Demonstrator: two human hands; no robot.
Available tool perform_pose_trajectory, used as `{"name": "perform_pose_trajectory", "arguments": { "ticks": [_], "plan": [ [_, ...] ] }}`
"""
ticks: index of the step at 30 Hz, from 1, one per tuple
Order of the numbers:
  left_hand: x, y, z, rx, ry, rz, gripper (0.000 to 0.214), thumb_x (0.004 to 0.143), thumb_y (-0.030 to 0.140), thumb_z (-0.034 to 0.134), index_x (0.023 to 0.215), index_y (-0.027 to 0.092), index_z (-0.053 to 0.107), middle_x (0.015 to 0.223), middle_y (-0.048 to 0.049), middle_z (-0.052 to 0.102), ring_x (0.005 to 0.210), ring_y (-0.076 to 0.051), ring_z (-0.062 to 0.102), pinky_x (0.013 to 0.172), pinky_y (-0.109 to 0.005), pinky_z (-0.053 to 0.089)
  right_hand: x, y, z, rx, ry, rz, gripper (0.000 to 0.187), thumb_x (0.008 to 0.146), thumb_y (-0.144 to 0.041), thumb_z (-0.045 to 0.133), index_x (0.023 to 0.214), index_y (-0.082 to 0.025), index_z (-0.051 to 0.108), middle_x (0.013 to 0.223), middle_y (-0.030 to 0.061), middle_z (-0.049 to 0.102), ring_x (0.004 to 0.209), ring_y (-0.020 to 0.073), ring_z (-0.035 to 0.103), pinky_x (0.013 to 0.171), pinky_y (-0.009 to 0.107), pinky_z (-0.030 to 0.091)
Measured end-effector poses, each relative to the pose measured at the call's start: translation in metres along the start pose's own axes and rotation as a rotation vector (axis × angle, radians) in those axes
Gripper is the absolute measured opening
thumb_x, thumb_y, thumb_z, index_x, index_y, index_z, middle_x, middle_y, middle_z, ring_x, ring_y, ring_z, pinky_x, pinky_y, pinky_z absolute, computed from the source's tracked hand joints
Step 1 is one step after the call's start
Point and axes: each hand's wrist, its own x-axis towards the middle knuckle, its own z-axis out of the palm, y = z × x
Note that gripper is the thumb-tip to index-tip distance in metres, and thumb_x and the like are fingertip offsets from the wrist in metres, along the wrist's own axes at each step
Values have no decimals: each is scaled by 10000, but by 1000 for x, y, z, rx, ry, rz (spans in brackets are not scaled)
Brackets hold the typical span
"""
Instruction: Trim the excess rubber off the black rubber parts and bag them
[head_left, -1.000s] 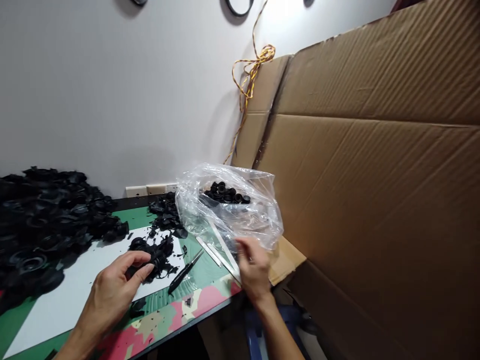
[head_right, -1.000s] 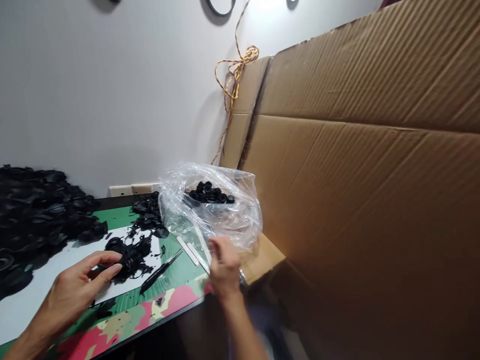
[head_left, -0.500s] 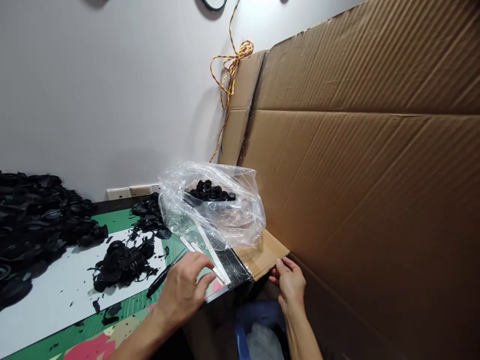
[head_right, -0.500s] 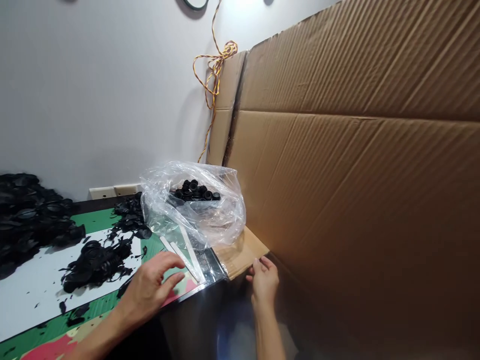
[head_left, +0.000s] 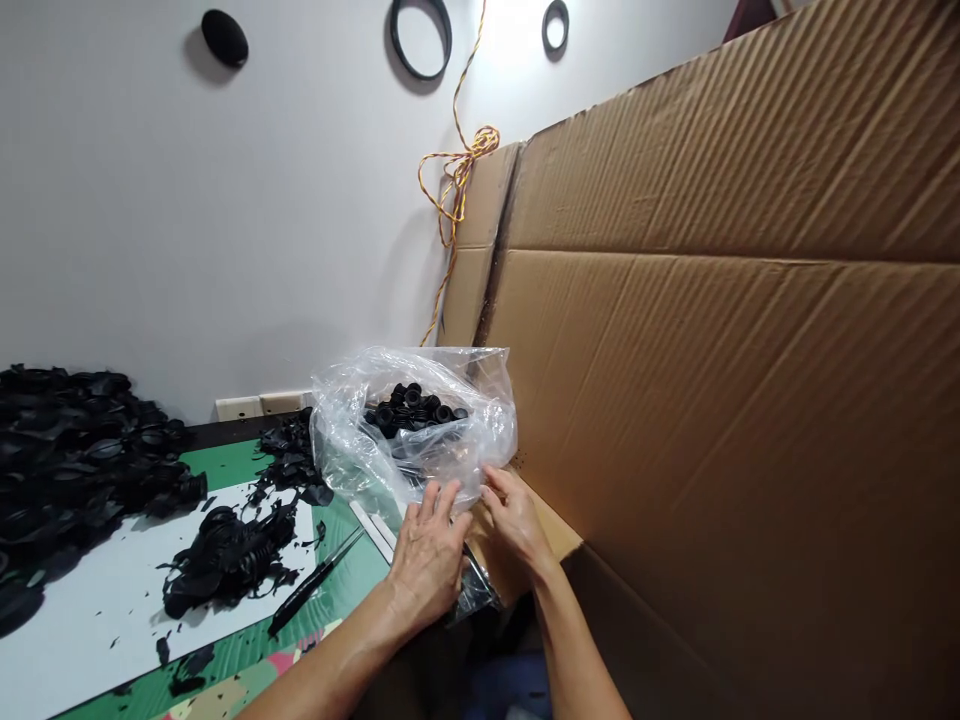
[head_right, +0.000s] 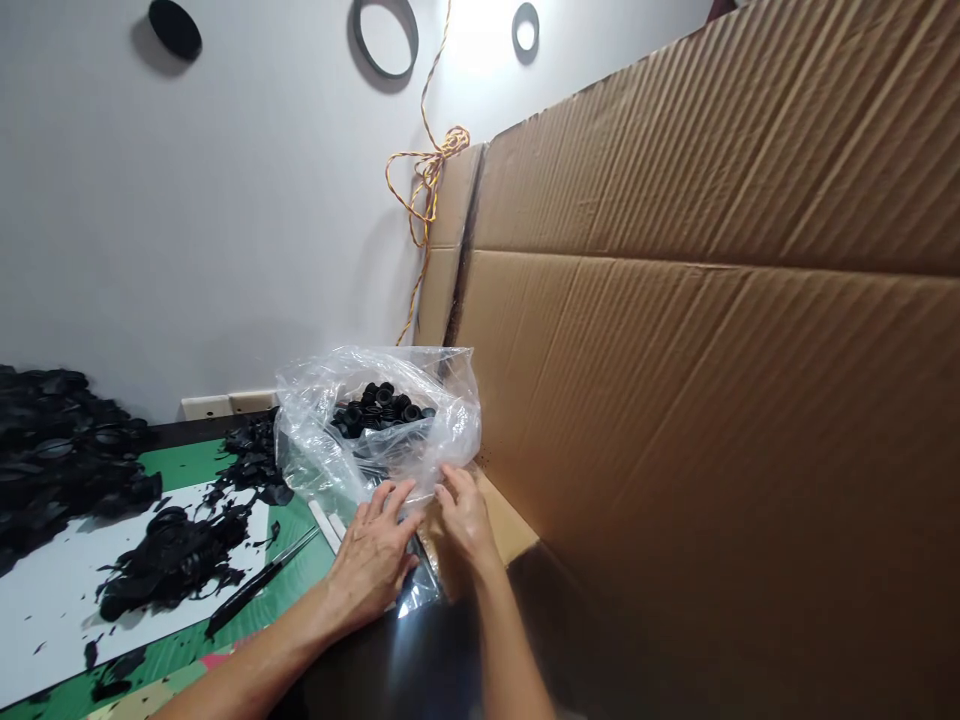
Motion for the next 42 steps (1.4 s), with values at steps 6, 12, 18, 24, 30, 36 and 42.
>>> {"name": "perform_pose_trajectory", "arguments": {
  "ticks": [6,12,18,24,30,36,42],
  "plan": [
    [-12,-24,6,-101,258,37,484,751,174,613,1234,173,598,1457,-82,306,1349,-273,244,1084,-421,337,1,-18,31,19,-26,-110,645,817,-382,337,1304,-8,534,1330,155,452,1235,232,438,1079,372,320],
    [-51,-53,-14,20,730,263,310,848,174,520,1153,182,574,1378,-68,395,1286,-224,310,985,-410,417,3,-39,54,-105,7,-162,512,833,-243,410,1292,-95,581,1314,135,467,1194,294,443,1034,437,350],
    [-106,-117,-54,14,915,113,238,869,234,564,1106,205,572,1206,-39,532,1154,-188,435,988,-372,371,-1,-31,57,-157,47,-249,448,785,-247,471,1180,-160,664,1239,130,539,1104,280,507,949,440,414],
    [-166,-180,-59,-326,960,-389,276,779,403,572,847,165,694,979,-61,649,924,-168,569,604,-226,474,-43,-52,38,-172,611,-101,492,792,-452,450,943,-29,651,897,180,551,793,259,531,774,430,457],
    [-190,-204,-40,-506,727,-627,382,710,431,534,888,134,694,966,-75,645,886,-191,582,765,-320,459,-67,-113,55,-219,611,-76,395,841,-395,504,1038,-77,631,986,167,582,796,255,552,806,407,448],
    [-166,-211,-45,-387,402,-679,224,838,201,510,988,144,666,1079,-43,618,1021,-179,551,918,-306,392,-57,-106,117,-197,-254,-886,92,851,-155,546,885,-197,621,878,-1,602,783,115,558,653,204,456],
    [-135,-231,-38,-366,205,-722,332,863,171,490,1169,128,610,1182,-90,580,1076,-261,534,886,-351,379,-69,-79,149,-257,-553,-681,259,655,-38,665,795,-257,677,911,-22,609,846,193,509,696,303,405]
  ]
}}
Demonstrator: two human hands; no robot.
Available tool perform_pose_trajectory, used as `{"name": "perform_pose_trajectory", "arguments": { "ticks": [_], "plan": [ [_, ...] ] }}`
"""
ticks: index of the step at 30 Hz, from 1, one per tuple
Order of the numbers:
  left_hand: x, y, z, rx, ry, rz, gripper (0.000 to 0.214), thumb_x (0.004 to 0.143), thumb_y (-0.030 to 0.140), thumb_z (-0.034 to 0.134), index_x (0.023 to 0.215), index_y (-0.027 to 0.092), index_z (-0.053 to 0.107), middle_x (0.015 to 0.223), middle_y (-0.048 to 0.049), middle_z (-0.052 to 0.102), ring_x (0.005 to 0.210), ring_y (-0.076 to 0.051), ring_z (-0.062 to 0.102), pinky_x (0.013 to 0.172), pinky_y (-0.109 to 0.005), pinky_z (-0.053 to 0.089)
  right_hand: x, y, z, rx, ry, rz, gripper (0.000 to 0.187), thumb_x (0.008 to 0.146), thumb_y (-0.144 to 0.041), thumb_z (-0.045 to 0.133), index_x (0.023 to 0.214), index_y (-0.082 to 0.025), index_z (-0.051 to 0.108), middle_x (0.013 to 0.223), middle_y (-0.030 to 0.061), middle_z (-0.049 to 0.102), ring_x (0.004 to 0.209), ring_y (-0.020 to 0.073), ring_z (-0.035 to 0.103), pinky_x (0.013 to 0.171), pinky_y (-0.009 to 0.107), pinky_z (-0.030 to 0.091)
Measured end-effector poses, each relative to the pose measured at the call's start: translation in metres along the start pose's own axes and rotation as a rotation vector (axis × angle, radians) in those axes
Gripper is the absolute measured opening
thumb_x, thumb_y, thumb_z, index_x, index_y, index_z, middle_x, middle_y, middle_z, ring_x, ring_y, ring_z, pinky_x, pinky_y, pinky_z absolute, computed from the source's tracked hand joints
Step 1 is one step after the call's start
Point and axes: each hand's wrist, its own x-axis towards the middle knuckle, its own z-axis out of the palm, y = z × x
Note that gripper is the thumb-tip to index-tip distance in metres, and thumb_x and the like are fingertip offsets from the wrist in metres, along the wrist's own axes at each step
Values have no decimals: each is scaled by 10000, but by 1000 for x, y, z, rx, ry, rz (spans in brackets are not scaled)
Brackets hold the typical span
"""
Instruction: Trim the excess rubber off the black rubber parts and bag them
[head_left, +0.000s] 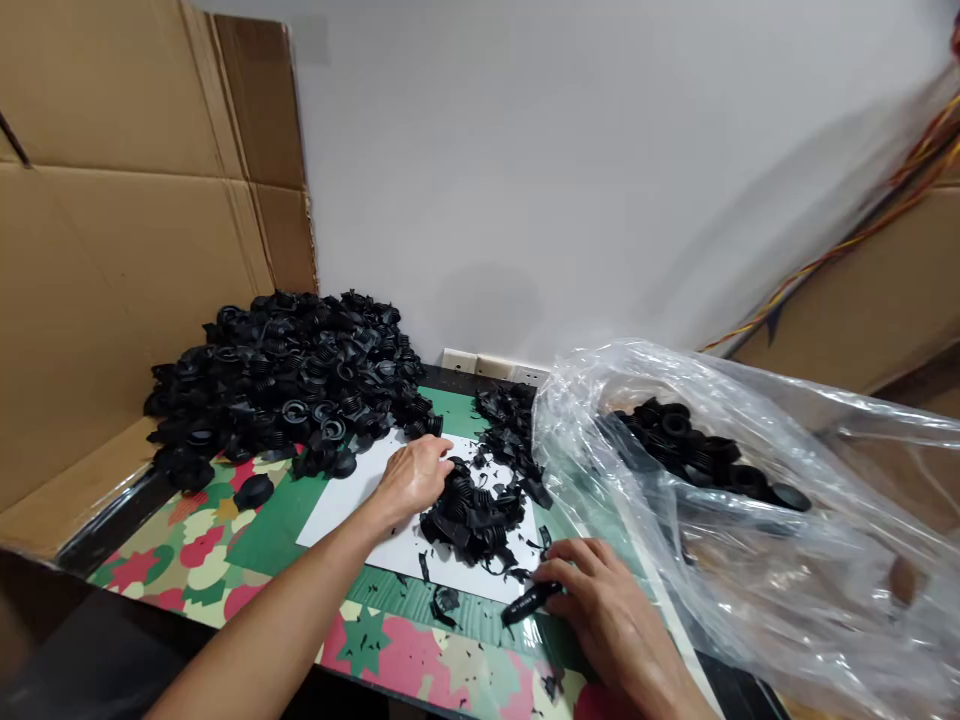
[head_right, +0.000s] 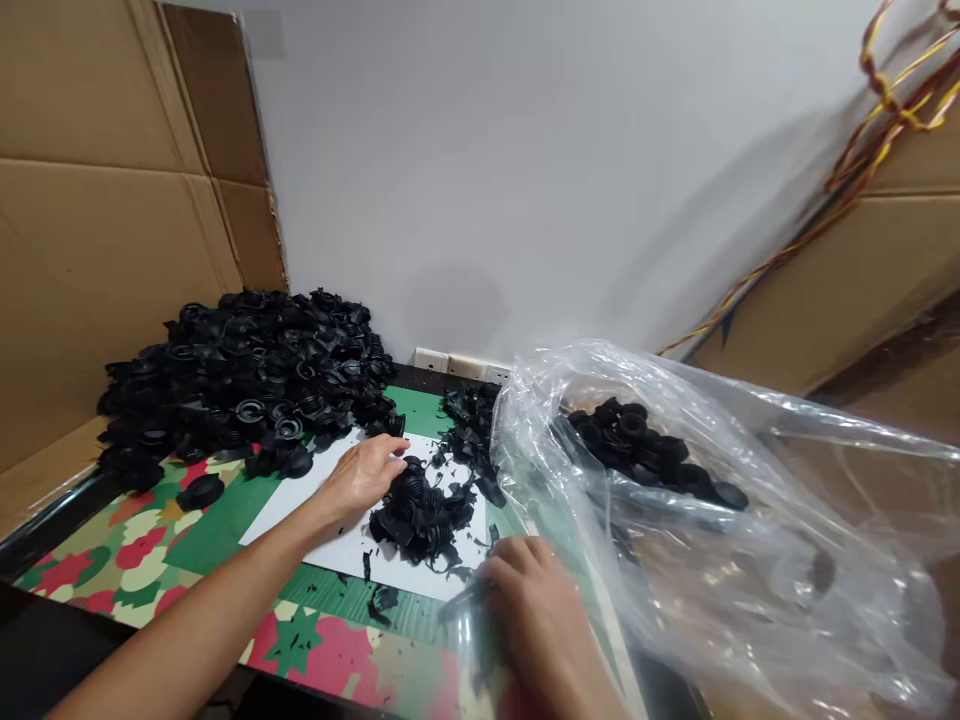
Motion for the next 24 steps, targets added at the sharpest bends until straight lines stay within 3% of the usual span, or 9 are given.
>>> {"name": "perform_pose_trajectory", "arguments": {
  "ticks": [3,6,9,11,13,14,16,18,24],
  "plan": [
    [4,-5,10,-57,-16,-17,250,781,122,545,1012,133,638,1007,-73,624,952,-236,558,792,-323,387,-2,-1,3,102,-155,133,189,718,-72,575,799,-227,645,916,-5,595,878,226,482,739,372,353],
    [3,-12,13,-168,54,-87,242,730,57,512,932,128,624,807,-48,601,762,-174,541,675,-277,370,1,-1,-3,161,-234,212,148,734,-135,468,788,-174,600,901,37,583,845,227,495,736,396,369],
    [3,-18,8,-310,136,-102,257,706,24,501,897,134,633,744,-20,568,680,-124,497,644,-242,372,13,-7,-14,220,-73,283,190,786,-289,423,810,-153,554,806,66,585,694,184,536,638,330,435],
    [3,-20,3,-389,200,-55,233,681,-4,540,843,133,638,852,-14,584,741,-100,495,699,-214,392,28,-16,-21,251,103,281,247,824,-367,400,843,-149,514,724,56,571,580,152,518,538,271,421],
    [2,-17,-3,-436,268,-3,215,660,-24,581,797,130,643,954,-10,578,810,-85,489,755,-188,395,51,-28,-24,305,223,283,329,866,-435,385,916,-136,512,724,59,557,614,152,522,552,259,425],
    [0,-15,-5,-455,295,14,215,650,-30,591,780,131,648,958,-10,572,812,-82,486,754,-184,395,64,-35,-23,391,222,293,400,859,-474,390,992,-122,525,836,88,591,705,166,557,608,272,446],
    [-4,-10,-9,-508,335,33,240,625,-48,573,750,138,659,902,-6,566,735,-74,476,701,-188,397,90,-47,-17,543,134,402,533,778,-560,447,1035,-106,557,897,103,589,779,189,552,669,292,442],
    [-9,-6,-10,-569,367,61,264,607,-52,546,743,141,664,854,0,562,660,-63,460,637,-190,389,110,-56,-6,620,6,481,534,742,-603,446,870,-103,582,775,78,557,713,180,503,659,288,389],
    [-19,-7,-4,-685,330,58,262,569,35,558,792,129,657,837,-15,567,680,-81,485,576,-178,396,123,-54,28,697,-3,429,397,707,-497,442,738,-109,520,715,46,519,692,154,450,655,261,331]
  ]
}}
